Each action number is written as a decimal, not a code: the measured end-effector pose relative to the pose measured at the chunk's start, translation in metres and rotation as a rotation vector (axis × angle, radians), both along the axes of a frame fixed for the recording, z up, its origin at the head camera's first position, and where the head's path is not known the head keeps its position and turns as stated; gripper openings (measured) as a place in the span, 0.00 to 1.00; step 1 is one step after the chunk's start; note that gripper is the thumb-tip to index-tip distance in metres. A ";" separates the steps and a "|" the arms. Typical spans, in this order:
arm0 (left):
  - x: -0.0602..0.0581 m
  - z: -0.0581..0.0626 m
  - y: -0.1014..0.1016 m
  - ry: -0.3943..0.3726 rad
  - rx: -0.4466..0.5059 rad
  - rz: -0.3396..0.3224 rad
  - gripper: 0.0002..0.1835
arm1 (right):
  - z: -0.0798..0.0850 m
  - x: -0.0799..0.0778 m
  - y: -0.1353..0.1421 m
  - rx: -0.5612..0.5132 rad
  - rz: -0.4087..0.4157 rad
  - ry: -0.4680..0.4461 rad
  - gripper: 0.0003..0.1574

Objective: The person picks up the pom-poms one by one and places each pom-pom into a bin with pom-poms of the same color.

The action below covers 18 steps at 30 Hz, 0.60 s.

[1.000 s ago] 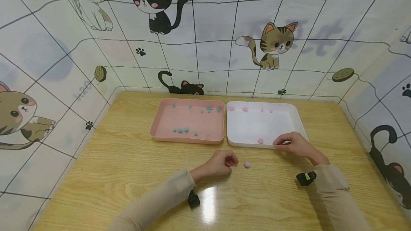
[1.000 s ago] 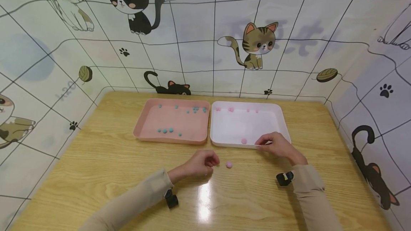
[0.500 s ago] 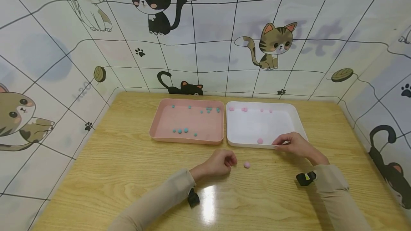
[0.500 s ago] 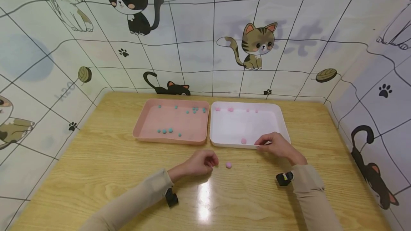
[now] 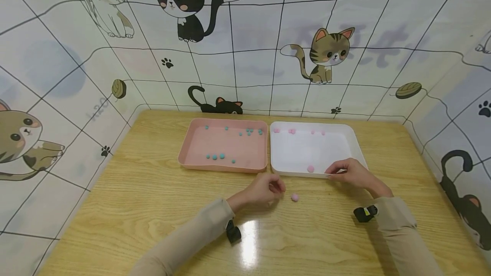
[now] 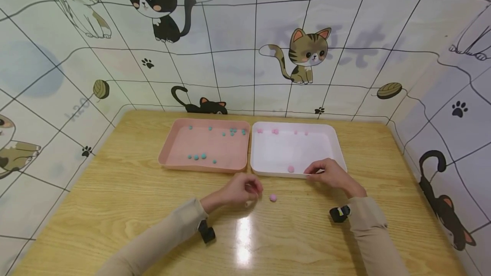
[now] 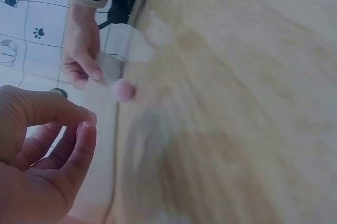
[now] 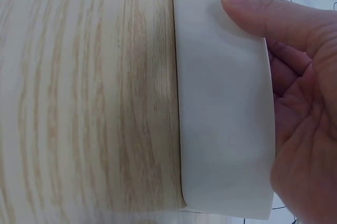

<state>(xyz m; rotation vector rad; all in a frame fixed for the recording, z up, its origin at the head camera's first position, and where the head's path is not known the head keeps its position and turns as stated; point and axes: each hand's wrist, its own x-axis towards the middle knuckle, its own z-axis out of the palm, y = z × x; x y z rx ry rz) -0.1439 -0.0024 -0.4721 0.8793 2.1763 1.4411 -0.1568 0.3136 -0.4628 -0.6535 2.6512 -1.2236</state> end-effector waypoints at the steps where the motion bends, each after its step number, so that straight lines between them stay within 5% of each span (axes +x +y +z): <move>1: -0.001 0.002 0.001 -0.002 0.006 0.001 0.08 | -0.001 0.000 0.001 -0.011 0.005 -0.004 0.05; 14: -0.028 0.023 0.018 -0.014 0.134 0.085 0.06 | -0.003 -0.001 0.003 -0.025 0.003 -0.013 0.03; 18: -0.032 0.042 0.021 -0.060 0.161 0.135 0.05 | 0.002 0.000 -0.001 -0.001 0.003 0.003 0.05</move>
